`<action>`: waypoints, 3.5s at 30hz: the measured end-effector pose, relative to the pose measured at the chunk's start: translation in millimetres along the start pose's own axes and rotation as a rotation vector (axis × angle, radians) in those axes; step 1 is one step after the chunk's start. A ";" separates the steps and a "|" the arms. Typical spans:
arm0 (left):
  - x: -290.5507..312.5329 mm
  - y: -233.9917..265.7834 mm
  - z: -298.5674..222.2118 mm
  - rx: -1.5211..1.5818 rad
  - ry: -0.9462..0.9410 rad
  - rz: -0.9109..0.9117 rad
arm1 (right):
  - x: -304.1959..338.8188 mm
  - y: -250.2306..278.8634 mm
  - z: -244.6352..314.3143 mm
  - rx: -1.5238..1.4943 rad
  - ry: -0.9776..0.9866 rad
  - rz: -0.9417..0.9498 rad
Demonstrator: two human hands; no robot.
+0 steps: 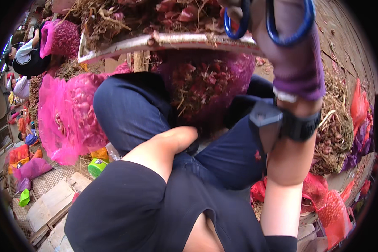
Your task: The person trims shallots by picking them up from a crate, cutting off the roots and stems with scissors, and dropping them into a pink mesh bag.
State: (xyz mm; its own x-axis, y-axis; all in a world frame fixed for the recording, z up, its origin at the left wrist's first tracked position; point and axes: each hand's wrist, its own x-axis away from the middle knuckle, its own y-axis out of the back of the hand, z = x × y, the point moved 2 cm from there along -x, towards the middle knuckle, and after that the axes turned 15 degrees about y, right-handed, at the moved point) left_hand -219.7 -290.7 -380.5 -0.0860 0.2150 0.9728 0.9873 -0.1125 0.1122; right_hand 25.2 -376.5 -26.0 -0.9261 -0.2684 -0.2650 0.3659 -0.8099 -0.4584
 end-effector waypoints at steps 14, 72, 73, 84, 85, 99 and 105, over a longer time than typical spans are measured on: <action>-4.6 30.5 18.8 -0.036 -0.069 0.040 | -59.4 -2.7 -3.1 -0.093 -0.094 -0.067; 375.5 249.4 127.1 0.758 -0.189 -1.555 | -56.6 -64.5 -43.8 0.037 0.032 0.256; 348.3 263.0 143.7 0.841 -0.541 -1.611 | -56.0 -72.8 -39.3 0.097 -0.042 0.232; 326.6 293.1 145.5 1.151 -1.046 -1.110 | -79.5 -62.1 -58.8 -0.003 0.016 0.080; 334.6 292.1 143.2 1.166 -1.066 -1.011 | -78.4 -57.6 -61.4 -0.023 0.000 0.052; 323.7 284.5 139.6 1.374 -1.133 -0.902 | -73.8 -44.0 -65.6 0.302 0.041 0.053; 324.3 283.1 137.9 1.411 -1.203 -0.869 | -69.7 -58.1 -54.5 0.223 0.044 0.012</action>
State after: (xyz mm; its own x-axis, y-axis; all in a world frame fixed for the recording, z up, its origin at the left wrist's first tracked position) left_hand 50.3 -119.0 -61.2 -0.9628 0.2511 0.0997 0.1921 0.8960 -0.4004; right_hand 73.5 -282.4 -27.1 -0.9152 -0.2595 -0.3083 0.3429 -0.9034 -0.2575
